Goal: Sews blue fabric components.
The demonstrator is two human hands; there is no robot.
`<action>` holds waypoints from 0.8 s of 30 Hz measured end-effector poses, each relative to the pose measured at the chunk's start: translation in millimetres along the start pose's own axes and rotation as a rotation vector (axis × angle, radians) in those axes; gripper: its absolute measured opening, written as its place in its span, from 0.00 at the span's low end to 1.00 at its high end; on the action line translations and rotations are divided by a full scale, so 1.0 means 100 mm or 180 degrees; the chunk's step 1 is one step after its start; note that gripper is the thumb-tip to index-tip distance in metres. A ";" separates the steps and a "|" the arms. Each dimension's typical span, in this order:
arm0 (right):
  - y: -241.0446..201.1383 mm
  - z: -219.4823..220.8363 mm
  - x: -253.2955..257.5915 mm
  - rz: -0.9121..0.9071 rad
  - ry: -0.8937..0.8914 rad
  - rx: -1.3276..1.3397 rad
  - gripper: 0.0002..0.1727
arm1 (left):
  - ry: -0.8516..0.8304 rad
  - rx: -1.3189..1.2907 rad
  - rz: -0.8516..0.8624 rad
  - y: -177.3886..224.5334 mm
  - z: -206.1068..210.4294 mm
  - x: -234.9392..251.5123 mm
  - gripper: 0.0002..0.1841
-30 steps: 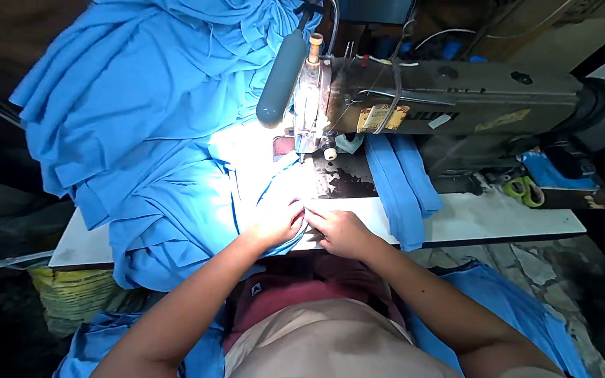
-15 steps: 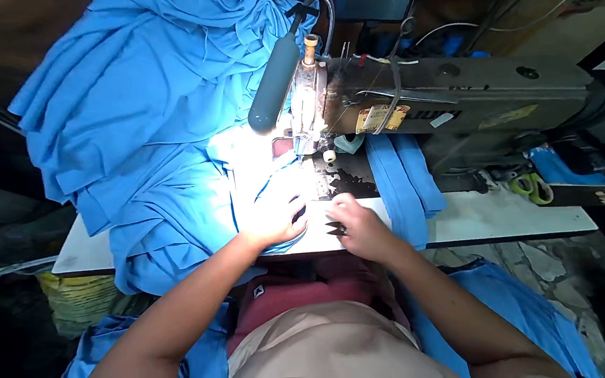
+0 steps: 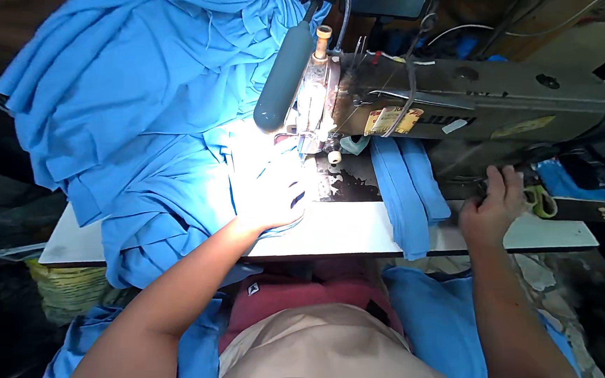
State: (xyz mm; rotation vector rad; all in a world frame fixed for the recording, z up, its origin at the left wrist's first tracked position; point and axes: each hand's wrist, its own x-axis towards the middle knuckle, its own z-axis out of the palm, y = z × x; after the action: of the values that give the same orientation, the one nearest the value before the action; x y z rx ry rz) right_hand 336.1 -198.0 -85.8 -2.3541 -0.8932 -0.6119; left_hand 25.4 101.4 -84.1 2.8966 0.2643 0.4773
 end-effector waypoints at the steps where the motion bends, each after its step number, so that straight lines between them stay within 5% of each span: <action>1: 0.05 0.05 -0.05 -0.0044 0.0042 -0.0032 0.35 | 0.0117 0.0031 0.0075 -0.03 0.03 0.02 0.21; 10: -0.03 0.06 -0.10 -0.0042 0.0100 0.0085 0.33 | -0.0316 0.0086 -0.0201 -0.13 -0.10 0.23 0.21; 14: -0.02 0.05 -0.09 -0.0038 0.0106 0.0096 0.33 | 0.0078 0.0133 -0.0053 -0.27 -0.01 0.28 0.19; 20: 0.08 0.11 -0.09 -0.0055 0.0179 0.0067 0.31 | 0.0082 0.0081 -0.0575 -0.30 0.02 0.36 0.26; 24: -0.04 0.02 -0.05 0.0237 -0.0501 -0.0199 0.24 | -0.0276 0.0075 -0.0851 -0.28 -0.04 0.39 0.26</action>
State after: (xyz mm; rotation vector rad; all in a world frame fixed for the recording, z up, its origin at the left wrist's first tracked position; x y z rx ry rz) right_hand 330.4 -196.5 -88.6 -2.5071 -0.8606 -0.4353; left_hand 56.6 136.7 -75.2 2.8353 0.6359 0.3036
